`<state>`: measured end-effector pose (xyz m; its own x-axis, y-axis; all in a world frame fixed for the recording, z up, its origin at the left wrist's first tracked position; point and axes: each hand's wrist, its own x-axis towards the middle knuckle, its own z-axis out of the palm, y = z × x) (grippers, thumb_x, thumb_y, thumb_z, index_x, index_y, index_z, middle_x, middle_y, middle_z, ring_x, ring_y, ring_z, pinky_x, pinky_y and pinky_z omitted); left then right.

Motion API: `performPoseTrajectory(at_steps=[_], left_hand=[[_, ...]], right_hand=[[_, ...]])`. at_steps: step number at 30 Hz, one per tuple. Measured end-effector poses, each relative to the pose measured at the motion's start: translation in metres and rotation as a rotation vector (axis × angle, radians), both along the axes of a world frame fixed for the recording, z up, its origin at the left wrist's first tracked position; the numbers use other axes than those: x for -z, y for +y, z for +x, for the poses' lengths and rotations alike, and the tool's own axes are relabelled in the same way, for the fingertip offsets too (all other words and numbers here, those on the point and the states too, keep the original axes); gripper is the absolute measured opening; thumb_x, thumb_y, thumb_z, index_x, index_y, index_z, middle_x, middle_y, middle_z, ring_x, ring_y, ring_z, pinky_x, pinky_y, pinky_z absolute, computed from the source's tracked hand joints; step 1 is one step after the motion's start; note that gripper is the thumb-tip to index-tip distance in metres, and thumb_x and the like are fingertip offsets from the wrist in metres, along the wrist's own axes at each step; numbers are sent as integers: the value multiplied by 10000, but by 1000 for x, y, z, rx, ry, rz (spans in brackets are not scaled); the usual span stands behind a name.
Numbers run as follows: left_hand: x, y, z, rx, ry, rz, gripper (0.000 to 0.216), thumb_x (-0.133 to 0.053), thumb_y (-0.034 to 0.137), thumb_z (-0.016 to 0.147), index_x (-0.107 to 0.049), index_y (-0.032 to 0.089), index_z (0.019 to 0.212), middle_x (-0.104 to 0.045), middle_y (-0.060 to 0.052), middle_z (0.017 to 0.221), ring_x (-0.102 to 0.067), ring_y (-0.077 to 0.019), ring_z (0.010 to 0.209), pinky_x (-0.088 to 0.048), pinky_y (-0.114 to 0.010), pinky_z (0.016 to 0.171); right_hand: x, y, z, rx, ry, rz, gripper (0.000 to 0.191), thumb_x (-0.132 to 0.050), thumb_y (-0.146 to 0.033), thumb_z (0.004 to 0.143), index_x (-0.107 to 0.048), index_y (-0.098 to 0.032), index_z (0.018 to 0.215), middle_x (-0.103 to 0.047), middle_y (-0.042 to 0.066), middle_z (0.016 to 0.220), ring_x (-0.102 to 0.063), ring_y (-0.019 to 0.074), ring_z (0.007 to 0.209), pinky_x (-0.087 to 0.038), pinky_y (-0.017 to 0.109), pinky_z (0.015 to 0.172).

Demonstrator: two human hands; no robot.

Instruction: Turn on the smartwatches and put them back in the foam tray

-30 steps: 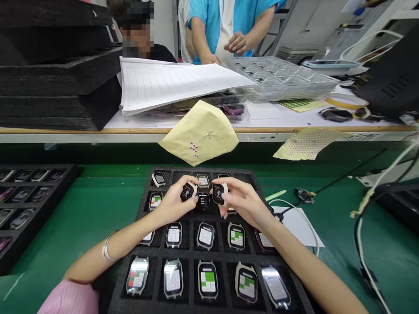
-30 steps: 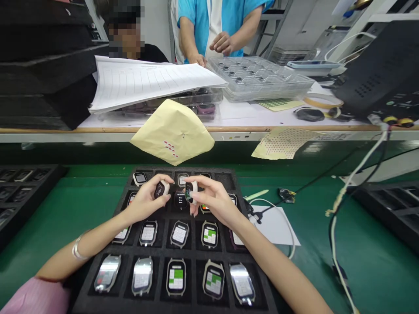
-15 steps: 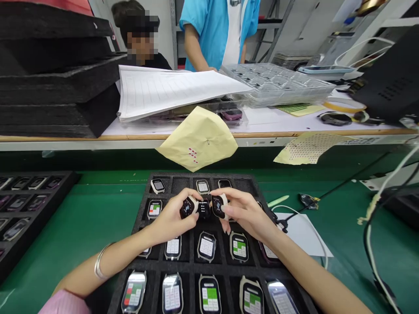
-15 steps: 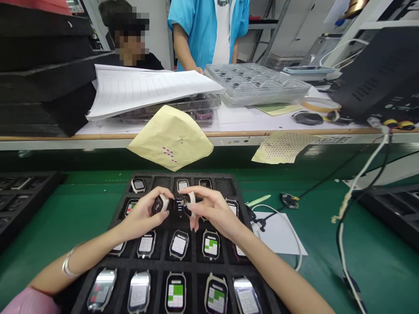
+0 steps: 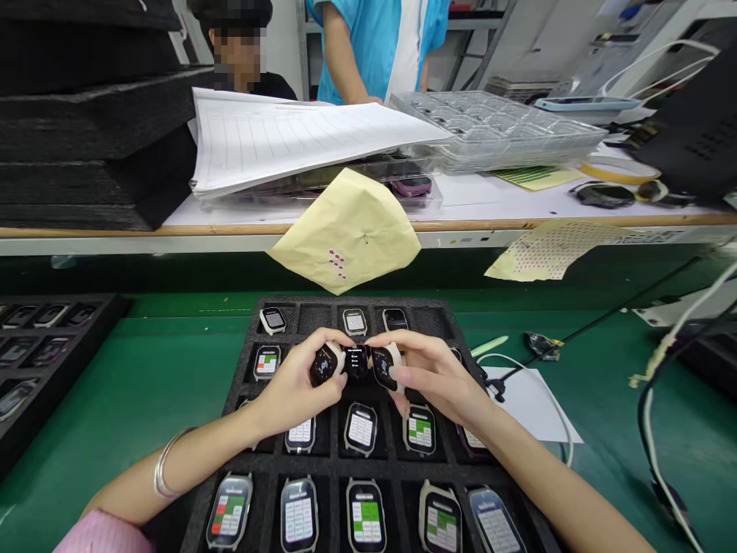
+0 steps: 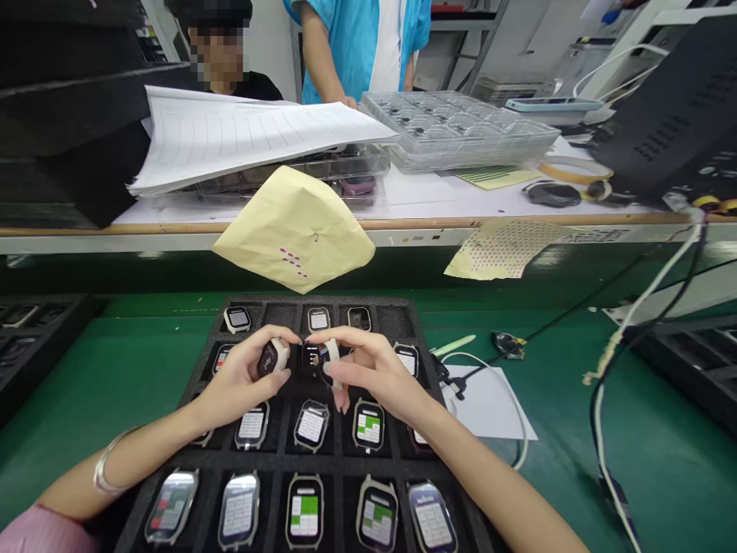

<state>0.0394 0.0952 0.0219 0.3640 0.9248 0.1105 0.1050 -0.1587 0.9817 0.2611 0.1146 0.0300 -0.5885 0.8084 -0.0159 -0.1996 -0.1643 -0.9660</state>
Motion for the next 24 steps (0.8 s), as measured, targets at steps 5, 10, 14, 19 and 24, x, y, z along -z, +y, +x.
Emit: performPoseTrajectory(at_steps=[5, 10, 14, 19, 24], left_hand=[[5, 0, 1, 2, -52, -19, 341, -573, 104, 834, -520, 229, 1147, -489, 42, 778, -470, -116, 710, -385, -212, 662], [3, 1, 2, 20, 3, -30, 327, -558, 74, 816, -528, 224, 1105, -499, 45, 781, -463, -116, 701, -373, -215, 649], [0, 0, 1, 26, 54, -19, 303, -535, 43, 801, -532, 217, 1049, -506, 51, 768, -457, -113, 699, -359, -220, 657], [-1, -3, 1, 37, 60, -39, 320, -539, 66, 815, -511, 219, 1094, -511, 45, 802, -450, -112, 697, -343, -223, 627], [0, -1, 2, 18, 52, -35, 303, -534, 61, 812, -509, 214, 1073, -502, 42, 808, -447, -110, 695, -345, -219, 620]], right_hand=[[-2, 0, -1, 3, -29, 9, 355, -715, -288, 842, -649, -166, 1169, -651, 5, 644, -617, 119, 467, -520, 208, 460], [-1, 0, 0, -9, -56, -19, 333, -700, -262, 853, -644, -154, 1163, -655, 1, 573, -615, 122, 465, -528, 209, 476], [-1, -1, 0, -15, -80, -16, 330, -704, -255, 850, -647, -141, 1155, -658, 6, 571, -616, 126, 470, -529, 214, 483], [0, 0, 1, 16, -57, -25, 350, -700, -272, 849, -640, -144, 1169, -648, 1, 559, -607, 132, 457, -527, 223, 468], [0, 1, 2, 21, -73, -4, 345, -701, -278, 850, -644, -150, 1165, -644, 0, 576, -611, 128, 467, -518, 215, 469]])
